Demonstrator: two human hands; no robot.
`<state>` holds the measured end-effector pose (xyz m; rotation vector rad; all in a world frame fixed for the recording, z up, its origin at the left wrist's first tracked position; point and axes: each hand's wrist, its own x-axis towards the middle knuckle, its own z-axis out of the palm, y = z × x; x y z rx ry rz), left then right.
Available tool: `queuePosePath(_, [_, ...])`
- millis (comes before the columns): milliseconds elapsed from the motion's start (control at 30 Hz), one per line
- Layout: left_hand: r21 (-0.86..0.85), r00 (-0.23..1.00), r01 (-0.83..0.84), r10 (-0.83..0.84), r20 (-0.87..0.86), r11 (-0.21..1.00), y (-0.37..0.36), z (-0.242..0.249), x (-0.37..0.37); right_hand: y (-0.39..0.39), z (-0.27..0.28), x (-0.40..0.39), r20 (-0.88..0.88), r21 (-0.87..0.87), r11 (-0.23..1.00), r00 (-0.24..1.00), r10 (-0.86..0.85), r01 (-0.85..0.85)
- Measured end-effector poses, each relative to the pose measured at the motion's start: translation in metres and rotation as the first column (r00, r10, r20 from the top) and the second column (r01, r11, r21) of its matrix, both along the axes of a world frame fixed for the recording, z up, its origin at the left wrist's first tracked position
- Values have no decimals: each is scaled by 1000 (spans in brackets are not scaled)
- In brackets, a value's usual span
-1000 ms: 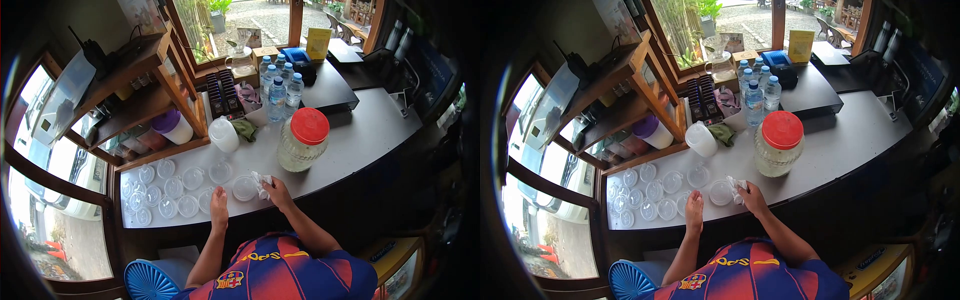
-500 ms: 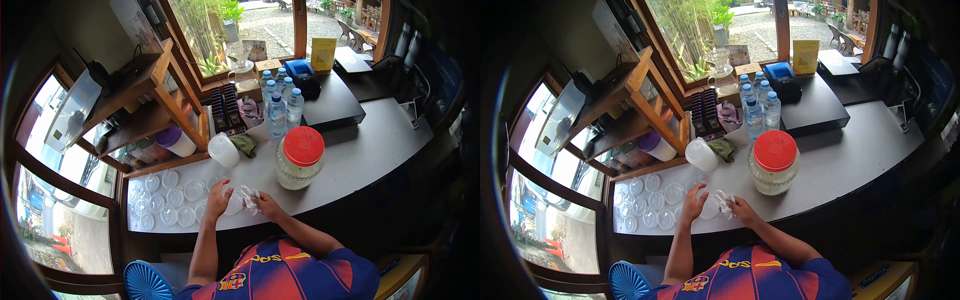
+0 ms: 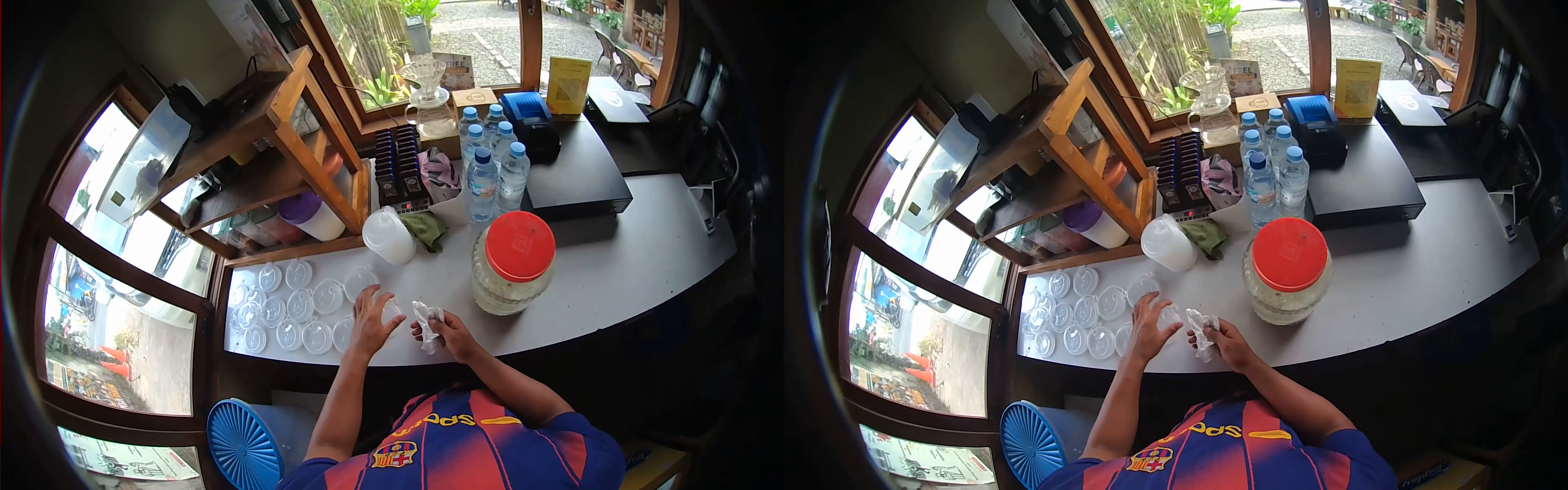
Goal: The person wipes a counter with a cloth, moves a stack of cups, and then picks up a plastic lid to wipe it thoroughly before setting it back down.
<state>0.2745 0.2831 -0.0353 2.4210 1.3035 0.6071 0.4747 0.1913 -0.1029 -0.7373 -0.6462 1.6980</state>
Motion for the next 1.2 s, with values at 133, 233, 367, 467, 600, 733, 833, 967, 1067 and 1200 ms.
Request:
queuePosePath(133, [-37, 987, 55, -60, -152, 998, -30, -14, -9, 2, -2, 0, -41, -5, 1000, 999, -6, 6])
queuePosePath(233, [-37, 997, 29, -32, -64, 999, -17, -31, -21, 2, 3, -1, -34, -13, 1000, 999, -15, 14])
queuePosePath(367, [-17, 999, -35, 34, -43, 999, 24, -37, -32, 4, 2, -1, -59, -14, 1000, 998, 0, -1])
queuePosePath(467, [15, 996, -37, 39, -85, 999, 48, -36, -37, 4, 6, -1, -57, -14, 1000, 998, -15, 14])
queuePosePath(600, [62, 997, -63, 65, -33, 996, 25, -16, -32, 3, 9, -1, -75, -28, 998, 996, -56, 54])
queuePosePath(733, [155, 985, -164, 153, 78, 974, -30, -25, -47, 3, 10, -5, -90, -48, 993, 989, -115, 111])
queuePosePath(833, [204, 934, -349, 324, 149, 915, -71, -36, -70, 4, 7, -6, -97, -55, 989, 985, -143, 138])
queuePosePath(967, [191, 880, -474, 457, 126, 860, -80, -63, -113, 4, 7, -7, -88, -50, 987, 984, -158, 154])
queuePosePath(1067, [201, 902, -430, 414, 121, 880, -63, -65, -130, 3, 8, -9, -88, -66, 984, 982, -169, 163])
queuePosePath(1200, [203, 913, -401, 373, 164, 893, -43, -53, -137, 2, 10, -9, -100, -55, 983, 979, -178, 174])
